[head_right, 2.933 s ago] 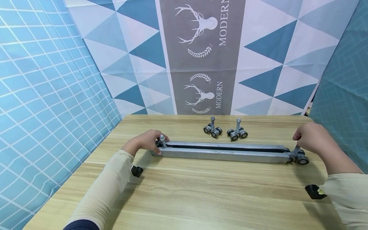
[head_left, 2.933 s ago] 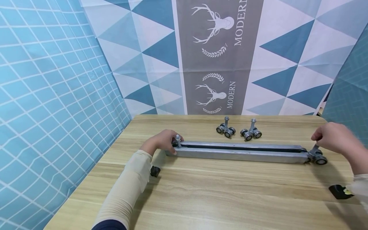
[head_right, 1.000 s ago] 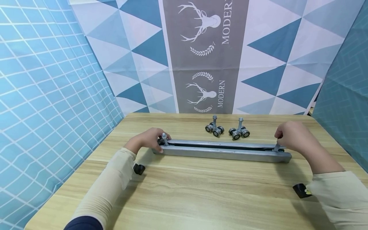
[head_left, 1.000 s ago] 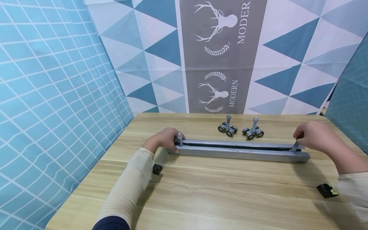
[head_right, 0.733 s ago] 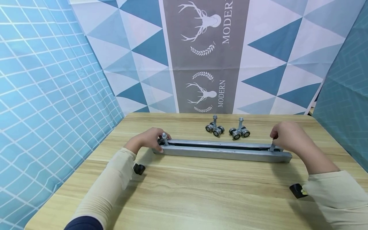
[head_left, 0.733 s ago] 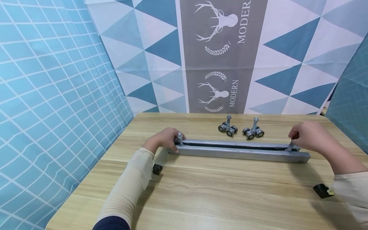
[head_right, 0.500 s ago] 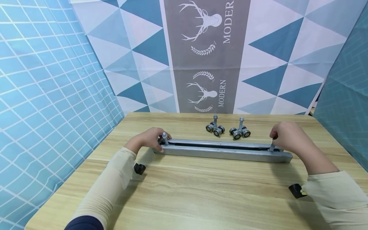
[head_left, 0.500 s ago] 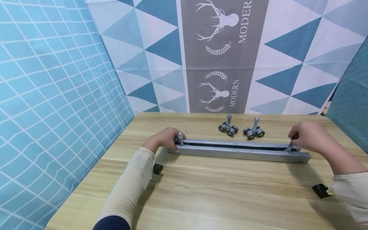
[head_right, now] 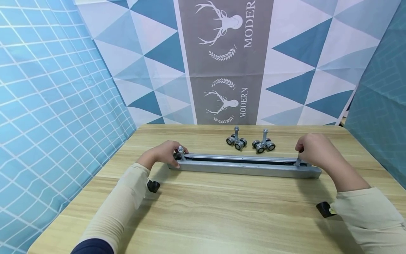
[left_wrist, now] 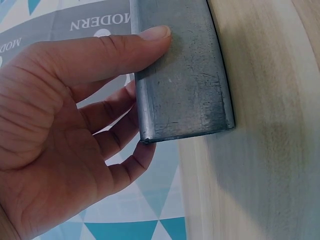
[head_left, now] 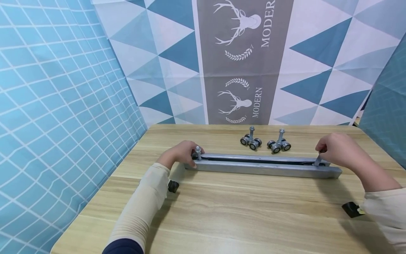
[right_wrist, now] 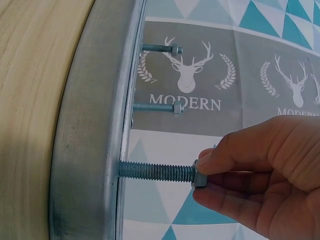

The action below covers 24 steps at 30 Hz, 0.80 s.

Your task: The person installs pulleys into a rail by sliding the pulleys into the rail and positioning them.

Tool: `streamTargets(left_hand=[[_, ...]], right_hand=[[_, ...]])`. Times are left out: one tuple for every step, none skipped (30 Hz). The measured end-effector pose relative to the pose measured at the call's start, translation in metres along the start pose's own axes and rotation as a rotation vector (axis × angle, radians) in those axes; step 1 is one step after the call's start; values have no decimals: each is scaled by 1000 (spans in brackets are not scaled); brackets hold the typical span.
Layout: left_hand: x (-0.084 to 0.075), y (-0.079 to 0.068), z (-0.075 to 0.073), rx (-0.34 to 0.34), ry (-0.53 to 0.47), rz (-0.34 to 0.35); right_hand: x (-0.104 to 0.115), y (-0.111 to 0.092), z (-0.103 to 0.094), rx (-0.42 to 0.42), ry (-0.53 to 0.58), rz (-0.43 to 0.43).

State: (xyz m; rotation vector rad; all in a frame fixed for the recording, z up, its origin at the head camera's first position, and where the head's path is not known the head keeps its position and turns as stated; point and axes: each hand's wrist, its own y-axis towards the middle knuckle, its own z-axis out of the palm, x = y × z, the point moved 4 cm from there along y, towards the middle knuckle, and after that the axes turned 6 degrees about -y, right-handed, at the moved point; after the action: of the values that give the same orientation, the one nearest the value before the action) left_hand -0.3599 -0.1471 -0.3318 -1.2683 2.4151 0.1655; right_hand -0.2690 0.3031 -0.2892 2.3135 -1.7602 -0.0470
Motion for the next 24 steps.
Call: streamTargets(left_hand=[[0,0,0,0,1,-2],[0,0,0,0,2,0],[0,0,0,-1,1,1],[-1,0,0,-1,1,2],[-1,0,0,-1,-2,2],[-1,0,0,0,-4,2],[-1,0,0,0,-5,3],[-1,0,0,0,-6,4],[-1,0,0,0,-8,4],[-1,1,0,0,-8,5],[-1,1,0,0,-7,5],[-1,1,0,0,-6,5],[0,1,0,0,-5,5],[-1,1,0,1,-4,2],[-1,1,0,1,-3,1],[-1,1,0,0,-4,-2],[-1,1,0,-1,-4,-4],[-1,0,0,-2,-4,-6],[-1,0,0,-3,-3,-7],[-1,0,0,-3,-3,-8],[0,0,0,-4,-2,-7],[0,0,0,-5,-2,-7],[0,0,1,-5,0,-6],[0,0,1,-4,2,-6]], right_hand=[[0,0,0,0,0,-2],[0,1,0,1,1,-2],[0,1,1,3,3,-1],[1,1,1,3,4,-1],[1,1,1,2,4,-1],[2,1,1,3,5,-1],[2,1,1,0,4,-1],[3,1,1,-1,5,-1],[3,1,1,-2,6,0],[3,1,1,-5,5,-1],[4,0,2,-6,5,-2],[4,0,2,-6,5,-1],[4,0,2,-8,3,0],[4,-1,2,-8,0,-2],[5,-1,1,-9,-3,-4],[5,-1,1,-10,-5,-6],[6,-1,1,-11,-7,-8],[6,-1,1,-12,-9,-11],[7,-1,1,-12,-9,-13],[7,0,1,-10,-9,-13],[8,0,1,-9,-8,-13],[8,0,1,-10,-6,-12],[8,0,2,-10,-5,-13],[8,0,2,-10,-5,-13]])
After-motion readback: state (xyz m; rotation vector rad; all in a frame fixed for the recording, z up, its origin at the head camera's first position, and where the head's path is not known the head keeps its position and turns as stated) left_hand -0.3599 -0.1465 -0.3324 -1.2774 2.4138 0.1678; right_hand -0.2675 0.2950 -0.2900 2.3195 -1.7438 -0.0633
